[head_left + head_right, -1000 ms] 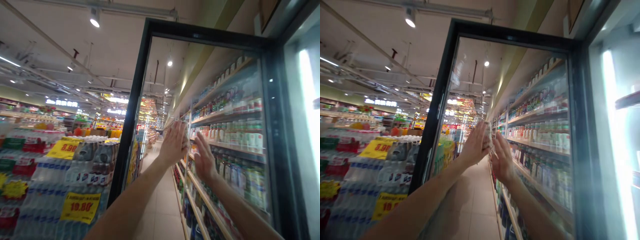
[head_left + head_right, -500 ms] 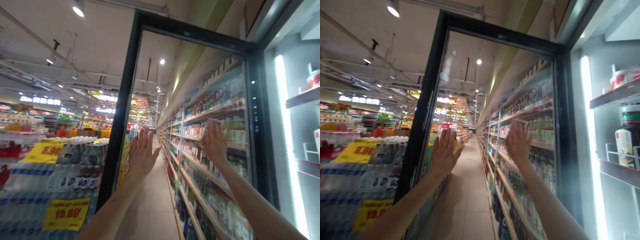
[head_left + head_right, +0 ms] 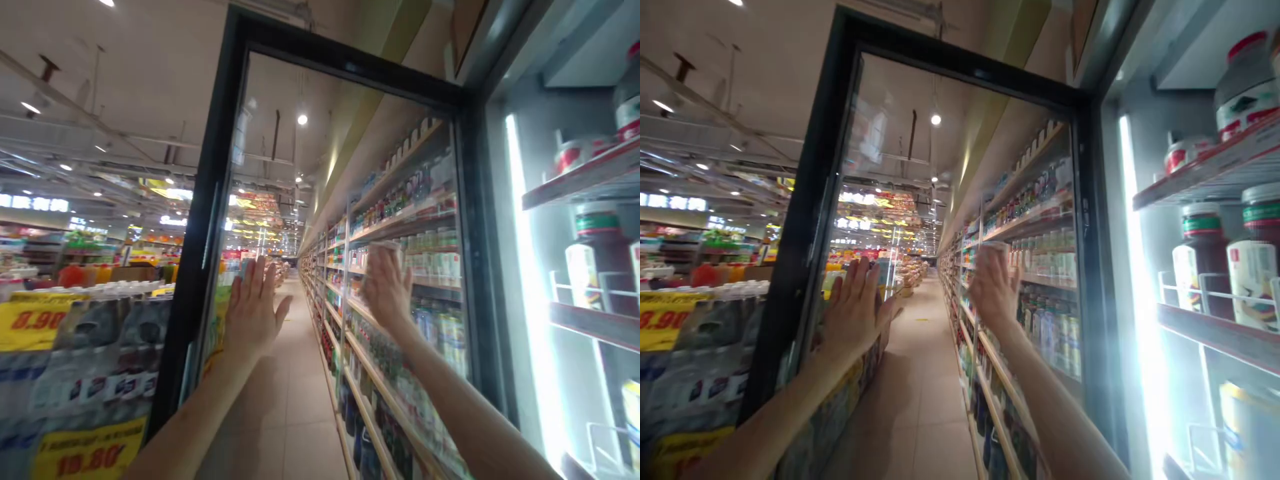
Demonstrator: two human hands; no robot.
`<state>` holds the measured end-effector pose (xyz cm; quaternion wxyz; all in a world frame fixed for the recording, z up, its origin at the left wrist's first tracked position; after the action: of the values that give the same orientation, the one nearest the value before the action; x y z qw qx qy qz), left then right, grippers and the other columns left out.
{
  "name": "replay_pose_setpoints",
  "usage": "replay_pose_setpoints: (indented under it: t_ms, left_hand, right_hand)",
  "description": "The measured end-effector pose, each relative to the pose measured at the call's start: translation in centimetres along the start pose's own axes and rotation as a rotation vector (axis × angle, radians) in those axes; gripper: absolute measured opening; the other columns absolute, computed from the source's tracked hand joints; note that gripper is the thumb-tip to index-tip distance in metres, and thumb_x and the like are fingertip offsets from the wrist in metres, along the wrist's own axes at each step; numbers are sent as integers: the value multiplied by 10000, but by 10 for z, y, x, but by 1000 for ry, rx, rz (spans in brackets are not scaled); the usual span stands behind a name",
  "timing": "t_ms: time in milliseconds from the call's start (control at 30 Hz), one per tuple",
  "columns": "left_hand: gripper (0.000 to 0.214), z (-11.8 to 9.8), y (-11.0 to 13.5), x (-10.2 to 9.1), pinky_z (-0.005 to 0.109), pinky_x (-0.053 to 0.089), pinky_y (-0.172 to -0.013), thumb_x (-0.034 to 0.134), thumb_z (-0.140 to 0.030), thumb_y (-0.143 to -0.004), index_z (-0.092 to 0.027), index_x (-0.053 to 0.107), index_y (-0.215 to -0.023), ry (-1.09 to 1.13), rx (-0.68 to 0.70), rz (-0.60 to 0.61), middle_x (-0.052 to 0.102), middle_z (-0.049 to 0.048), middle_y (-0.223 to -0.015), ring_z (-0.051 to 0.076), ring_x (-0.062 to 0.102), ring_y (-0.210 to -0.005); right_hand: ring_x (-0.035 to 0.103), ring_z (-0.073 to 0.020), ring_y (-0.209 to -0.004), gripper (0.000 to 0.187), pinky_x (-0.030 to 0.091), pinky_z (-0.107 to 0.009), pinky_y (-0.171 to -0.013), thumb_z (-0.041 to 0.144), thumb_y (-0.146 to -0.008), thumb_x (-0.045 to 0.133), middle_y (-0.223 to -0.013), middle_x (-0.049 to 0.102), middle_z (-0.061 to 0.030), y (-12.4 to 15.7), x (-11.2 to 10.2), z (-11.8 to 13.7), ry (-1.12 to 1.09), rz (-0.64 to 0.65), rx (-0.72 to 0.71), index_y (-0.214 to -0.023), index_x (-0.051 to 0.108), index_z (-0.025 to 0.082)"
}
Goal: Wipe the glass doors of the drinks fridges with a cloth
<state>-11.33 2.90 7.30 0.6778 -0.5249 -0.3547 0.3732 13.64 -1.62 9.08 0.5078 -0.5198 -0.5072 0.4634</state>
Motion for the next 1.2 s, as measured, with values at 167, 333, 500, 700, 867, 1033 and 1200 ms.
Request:
replay_pose_setpoints:
  t_ms: [167, 333, 500, 700, 867, 1033, 1200]
  left_hand:
    - [666, -8, 1, 4, 530, 157, -1120, 378, -346, -907, -123, 87, -1464, 16, -74, 5, 210, 183, -1504, 289, 133, -1413]
    - [640, -12, 2, 5, 530, 143, -1121, 379, -337, -909, -150, 118, -1463, 23, -100, -3, 243, 170, -1498, 276, 152, -1411]
    - [607, -8, 5, 8, 513, 156, -1121, 384, -346, -911, -144, 193, -1450, 20, -106, 19, 269, 174, -1489, 270, 174, -1408]
    - [588, -11, 1, 9, 516, 152, -1121, 381, -318, -911, -103, 228, -1436, 7, -100, 3, 285, 204, -1475, 274, 160, -1410]
    - [615, -21, 12, 5, 505, 154, -1125, 400, -290, -905, -112, 178, -1450, 10, -60, -11, 287, 192, -1477, 263, 156, -1412]
    - [674, -49, 42, 2, 451, 143, -1140, 449, -291, -883, -119, 141, -1457, 9, 99, 18, 335, 166, -1459, 233, 183, -1406]
    - [686, -55, 48, 0, 454, 140, -1139, 444, -298, -881, -115, 121, -1459, -6, 107, 34, 312, 164, -1466, 242, 166, -1408]
  right_hand:
    - [218, -324, -1381, 558, 223, -585, -1045, 339, -906, 277, -1474, 323, -166, 18, -16, -86, 86, -93, 396, -1417, 338, 125]
    - [191, -254, -1399, 485, 140, -510, -1110, 308, -892, 366, -1463, 377, -69, 20, 7, 62, -42, 9, -185, -1364, 431, 214]
    - [202, -229, -1399, 459, 95, -527, -1119, 302, -904, 353, -1436, 419, -60, 38, 1, 33, -34, 31, -166, -1350, 444, 245]
    - [228, -355, -1374, 563, 216, -667, -1011, 356, -914, 255, -1481, 294, -192, 80, -22, -146, 104, -49, 536, -1427, 314, 132]
    - [170, -289, -1407, 510, 204, -572, -1075, 301, -902, 312, -1468, 350, -135, 80, -4, -33, 27, -2, 185, -1386, 394, 160]
    - [214, -226, -1396, 452, 95, -504, -1135, 293, -863, 430, -1411, 455, -40, 87, 0, 84, -123, 47, -359, -1309, 486, 244]
    - [238, -272, -1386, 510, 164, -578, -1086, 298, -901, 350, -1437, 404, -111, 108, -11, -45, 75, 59, 64, -1405, 357, 225]
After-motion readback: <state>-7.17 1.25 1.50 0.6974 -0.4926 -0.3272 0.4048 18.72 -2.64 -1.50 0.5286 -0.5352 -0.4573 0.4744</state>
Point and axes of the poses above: each hand's wrist, its own y-axis away from the middle knuckle, its own x-axis out of the palm, z = x × y, the point moved 7 cm from there along -y, towards the middle knuckle
